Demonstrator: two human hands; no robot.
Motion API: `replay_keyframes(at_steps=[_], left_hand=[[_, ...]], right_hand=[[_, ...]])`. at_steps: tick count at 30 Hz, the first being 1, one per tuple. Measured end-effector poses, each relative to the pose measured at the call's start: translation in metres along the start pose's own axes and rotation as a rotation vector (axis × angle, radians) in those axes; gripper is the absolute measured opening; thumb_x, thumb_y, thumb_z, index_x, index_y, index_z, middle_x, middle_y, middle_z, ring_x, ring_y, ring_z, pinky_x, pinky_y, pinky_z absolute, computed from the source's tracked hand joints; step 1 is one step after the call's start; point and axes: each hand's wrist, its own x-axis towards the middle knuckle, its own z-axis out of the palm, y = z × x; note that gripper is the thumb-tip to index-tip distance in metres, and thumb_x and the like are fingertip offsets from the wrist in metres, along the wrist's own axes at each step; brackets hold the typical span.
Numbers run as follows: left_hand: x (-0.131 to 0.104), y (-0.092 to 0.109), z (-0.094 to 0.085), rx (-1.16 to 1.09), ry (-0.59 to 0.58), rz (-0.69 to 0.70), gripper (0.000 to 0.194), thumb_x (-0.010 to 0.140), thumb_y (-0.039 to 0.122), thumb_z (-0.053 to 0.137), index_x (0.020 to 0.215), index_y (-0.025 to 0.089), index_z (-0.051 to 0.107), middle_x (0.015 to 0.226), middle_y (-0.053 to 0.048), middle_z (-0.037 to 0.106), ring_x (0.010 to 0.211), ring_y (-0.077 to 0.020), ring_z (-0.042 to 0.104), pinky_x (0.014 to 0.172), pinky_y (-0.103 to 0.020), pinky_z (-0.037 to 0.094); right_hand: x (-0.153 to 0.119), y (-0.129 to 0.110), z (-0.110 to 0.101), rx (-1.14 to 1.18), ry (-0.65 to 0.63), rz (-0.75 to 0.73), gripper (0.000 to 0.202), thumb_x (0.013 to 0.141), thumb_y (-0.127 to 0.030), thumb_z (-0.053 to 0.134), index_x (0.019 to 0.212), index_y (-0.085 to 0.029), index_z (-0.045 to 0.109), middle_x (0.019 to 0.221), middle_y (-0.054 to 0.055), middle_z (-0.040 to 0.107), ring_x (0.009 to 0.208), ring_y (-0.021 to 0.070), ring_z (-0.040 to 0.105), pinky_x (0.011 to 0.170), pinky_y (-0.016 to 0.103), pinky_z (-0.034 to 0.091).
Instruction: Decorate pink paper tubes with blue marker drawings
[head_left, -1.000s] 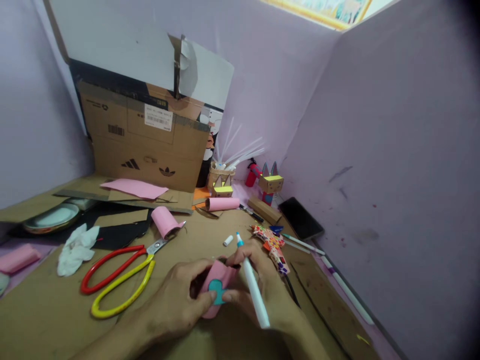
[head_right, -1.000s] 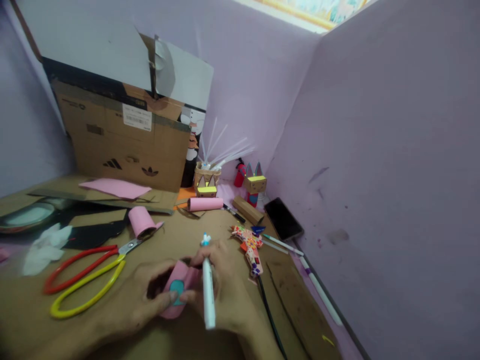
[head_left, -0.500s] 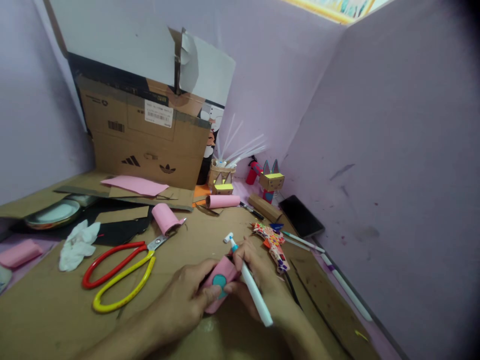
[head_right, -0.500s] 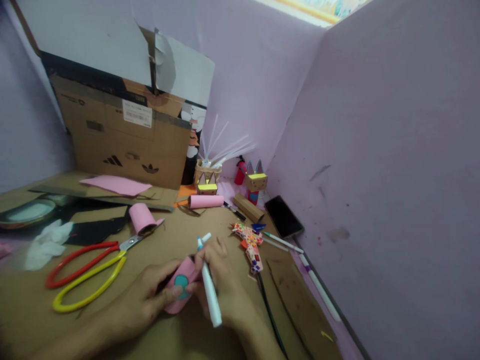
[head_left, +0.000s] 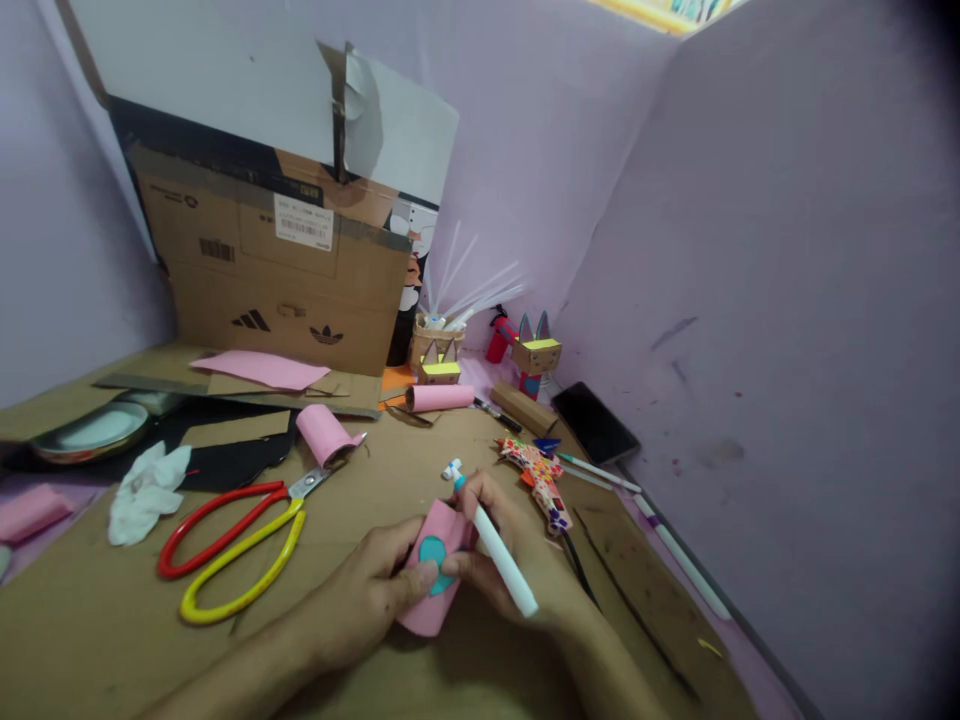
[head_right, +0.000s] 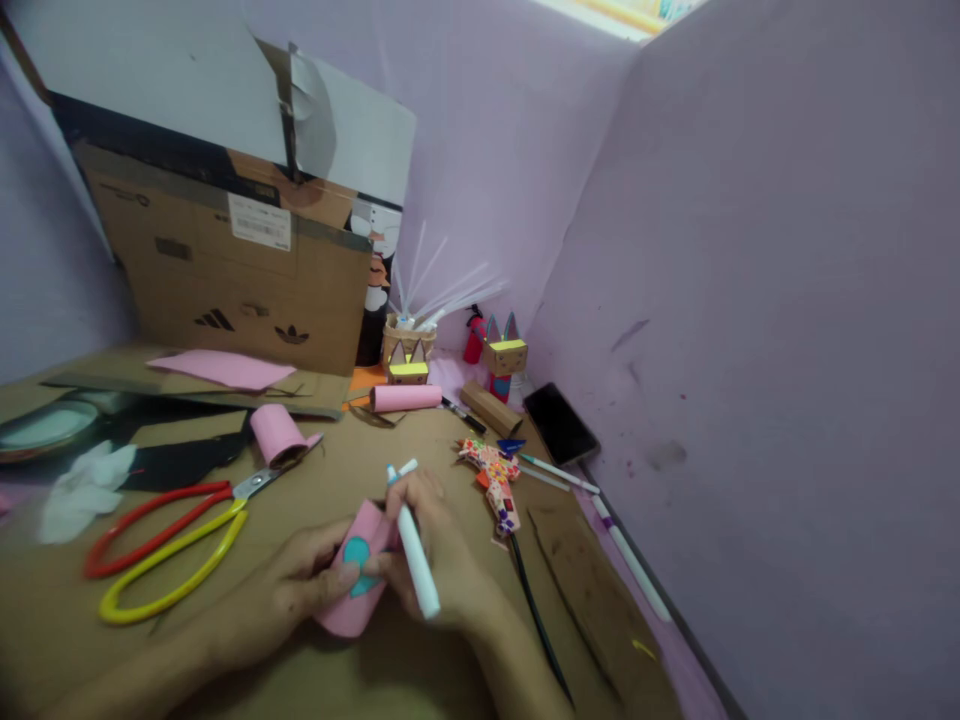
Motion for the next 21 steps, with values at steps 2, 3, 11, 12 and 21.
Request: replay_keyframes(at_steps=[2,3,11,12,21], left_hand=[[0.0011,-0.0015,-0.0004,-0.031,0.021,-0.023,0.035,0.079,0.051,0.050,0.081,0.016,0.051,0.075,0.001,0.047,0.071,-0.0143,0.041,0.065,-0.025,0.036],[0.0017,-0.0020,-0.0006,-0.039,0.031,-0.031,0.036,0.078,0.052,0.051,0.080,0.016,0.050,0.074,0.001,0.046,0.069,-0.0139,0.041,0.064,-0.025,0.035],[0.0023,0.0001,0.0020,-0.100,0.052,-0.089,0.040,0.072,0.054,0.058,0.079,0.014,0.052,0.068,0.002,0.046,0.060,-0.0101,0.037,0.053,-0.021,0.029],[0.0017,-0.0006,0.0028,-0.103,0.052,-0.097,0.041,0.072,0.055,0.058,0.079,0.014,0.052,0.066,0.002,0.046,0.058,-0.0097,0.037,0.051,-0.020,0.029],[0.0020,-0.0024,0.0040,-0.185,0.147,-0.114,0.035,0.072,0.048,0.062,0.083,0.015,0.057,0.069,0.001,0.053,0.059,-0.0100,0.043,0.053,-0.019,0.035]], right_hand=[[-0.0005,0.0013,0.0013,0.013,0.010,0.009,0.031,0.069,-0.033,0.070,0.080,-0.023,0.043,0.071,-0.002,0.045,0.065,0.0167,0.043,0.056,0.025,0.037],[-0.0006,0.0019,0.0020,0.018,0.010,0.014,0.031,0.069,-0.033,0.071,0.082,-0.024,0.044,0.070,-0.003,0.044,0.064,0.0163,0.043,0.055,0.025,0.036],[0.0015,-0.0005,0.0008,0.110,0.006,0.090,0.035,0.068,-0.034,0.072,0.083,-0.023,0.041,0.067,-0.005,0.042,0.053,0.0112,0.035,0.046,0.022,0.030],[0.0018,-0.0009,0.0003,0.123,0.004,0.091,0.035,0.069,-0.034,0.071,0.081,-0.023,0.040,0.066,-0.006,0.042,0.052,0.0106,0.034,0.046,0.021,0.030],[0.0034,0.0048,0.0040,0.243,0.213,0.037,0.036,0.069,-0.033,0.073,0.082,-0.024,0.040,0.085,0.002,0.064,0.079,0.0195,0.059,0.068,0.029,0.042]])
